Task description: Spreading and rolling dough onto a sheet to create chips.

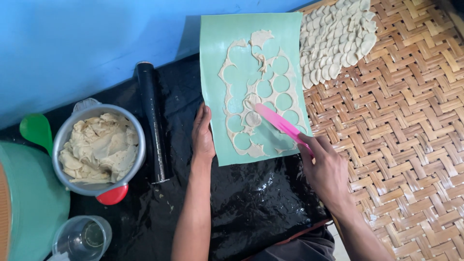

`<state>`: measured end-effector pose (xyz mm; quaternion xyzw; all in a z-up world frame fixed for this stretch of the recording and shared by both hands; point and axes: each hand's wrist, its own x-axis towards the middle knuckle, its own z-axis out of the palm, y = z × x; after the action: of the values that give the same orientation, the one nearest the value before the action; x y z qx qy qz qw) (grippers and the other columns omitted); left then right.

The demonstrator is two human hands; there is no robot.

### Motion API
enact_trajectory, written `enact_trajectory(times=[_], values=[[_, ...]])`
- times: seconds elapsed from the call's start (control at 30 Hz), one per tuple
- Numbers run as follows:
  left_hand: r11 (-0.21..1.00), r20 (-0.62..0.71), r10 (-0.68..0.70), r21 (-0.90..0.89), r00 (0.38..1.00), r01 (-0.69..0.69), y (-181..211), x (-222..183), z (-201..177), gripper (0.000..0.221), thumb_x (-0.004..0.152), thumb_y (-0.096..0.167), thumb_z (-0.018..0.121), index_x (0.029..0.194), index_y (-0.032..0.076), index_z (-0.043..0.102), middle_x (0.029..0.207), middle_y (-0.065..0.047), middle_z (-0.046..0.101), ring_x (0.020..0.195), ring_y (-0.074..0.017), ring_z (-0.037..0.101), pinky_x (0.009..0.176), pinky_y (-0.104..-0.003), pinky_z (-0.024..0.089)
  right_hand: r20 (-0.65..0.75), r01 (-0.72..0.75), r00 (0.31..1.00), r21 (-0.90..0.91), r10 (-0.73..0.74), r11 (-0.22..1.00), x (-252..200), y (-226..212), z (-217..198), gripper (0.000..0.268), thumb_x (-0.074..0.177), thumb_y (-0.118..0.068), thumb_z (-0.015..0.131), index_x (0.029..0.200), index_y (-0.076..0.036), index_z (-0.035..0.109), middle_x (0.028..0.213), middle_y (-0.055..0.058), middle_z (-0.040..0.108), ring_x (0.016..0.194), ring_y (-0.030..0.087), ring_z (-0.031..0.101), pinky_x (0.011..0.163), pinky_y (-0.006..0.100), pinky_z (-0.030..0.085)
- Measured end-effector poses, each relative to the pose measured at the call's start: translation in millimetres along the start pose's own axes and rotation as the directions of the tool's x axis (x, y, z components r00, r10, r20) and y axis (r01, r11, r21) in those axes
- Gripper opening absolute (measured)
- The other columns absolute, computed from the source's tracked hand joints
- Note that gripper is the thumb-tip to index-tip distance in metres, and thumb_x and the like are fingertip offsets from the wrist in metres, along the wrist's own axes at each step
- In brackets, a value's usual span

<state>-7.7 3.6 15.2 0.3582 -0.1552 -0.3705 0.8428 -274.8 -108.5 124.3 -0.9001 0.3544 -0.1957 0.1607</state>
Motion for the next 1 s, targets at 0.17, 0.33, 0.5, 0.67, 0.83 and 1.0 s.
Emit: enact_trajectory(times=[0.17, 0.33, 0.5, 0.67, 0.83, 1.0], values=[[1.000, -0.028, 0.003, 0.008, 1.000, -0.003, 0, 1, 0, 0.046, 0.111, 0.030, 0.049, 0.151, 0.005, 0.049, 0.143, -0.007, 0.060, 0.128, -0.0175, 0.059, 0.106, -0.034, 0.048, 0.061, -0.031, 0.998, -0.017, 0.032, 0.999, 6, -1, 3, 0.024, 0.098, -0.023, 0.066, 0.121, -0.017, 0.073, 0.095, 0.007, 0.070, 0.059, 0.027, 0.069, 0.049, 0.042, 0.053], [1.000, 0.009, 0.006, -0.017, 1.000, -0.005, -4, 2, -4, 0.044, 0.113, 0.028, 0.049, 0.149, 0.004, 0.051, 0.139, -0.008, 0.063, 0.125, -0.0188, 0.060, 0.105, -0.036, 0.049, 0.047, 0.001, 0.999, -0.052, 0.002, 0.999, 5, 4, 5, 0.024, 0.099, -0.021, 0.066, 0.120, -0.016, 0.074, 0.098, 0.008, 0.070, 0.059, 0.028, 0.068, 0.050, 0.043, 0.053], [0.999, -0.005, 0.011, -0.035, 1.000, -0.011, -5, 2, -5, 0.043, 0.112, 0.028, 0.050, 0.148, 0.005, 0.052, 0.141, -0.006, 0.062, 0.127, -0.0173, 0.059, 0.107, -0.034, 0.048, 0.036, -0.109, 0.993, -0.042, 0.110, 0.993, 0, 0, 0, 0.023, 0.098, -0.021, 0.067, 0.120, -0.014, 0.073, 0.094, 0.008, 0.069, 0.061, 0.028, 0.068, 0.052, 0.043, 0.051], [0.999, 0.000, 0.012, -0.039, 1.000, -0.012, -4, 2, -5, 0.044, 0.112, 0.028, 0.050, 0.149, 0.005, 0.051, 0.141, -0.006, 0.062, 0.127, -0.0176, 0.059, 0.106, -0.035, 0.048, -0.017, -0.077, 0.997, 0.011, 0.077, 0.997, -8, -8, -10, 0.024, 0.098, -0.021, 0.068, 0.120, -0.011, 0.073, 0.093, 0.011, 0.069, 0.063, 0.030, 0.068, 0.054, 0.043, 0.051], [1.000, 0.019, 0.018, -0.022, 1.000, -0.018, -2, 4, -2, 0.046, 0.112, 0.029, 0.050, 0.151, 0.005, 0.050, 0.142, -0.007, 0.061, 0.128, -0.0183, 0.059, 0.108, -0.035, 0.048, 0.052, -0.090, 0.995, -0.016, 0.091, 0.996, -9, -12, -19, 0.028, 0.095, -0.020, 0.068, 0.120, -0.009, 0.074, 0.089, 0.013, 0.070, 0.061, 0.032, 0.067, 0.055, 0.045, 0.052], [1.000, -0.016, 0.003, 0.028, 1.000, -0.003, -1, 0, 0, 0.048, 0.111, 0.031, 0.049, 0.151, 0.005, 0.049, 0.143, -0.008, 0.060, 0.128, -0.0189, 0.059, 0.106, -0.036, 0.049, 0.113, -0.131, 0.984, -0.041, 0.135, 0.991, -6, -7, -10, 0.031, 0.095, -0.020, 0.067, 0.123, -0.007, 0.072, 0.089, 0.014, 0.070, 0.061, 0.032, 0.069, 0.054, 0.045, 0.053]])
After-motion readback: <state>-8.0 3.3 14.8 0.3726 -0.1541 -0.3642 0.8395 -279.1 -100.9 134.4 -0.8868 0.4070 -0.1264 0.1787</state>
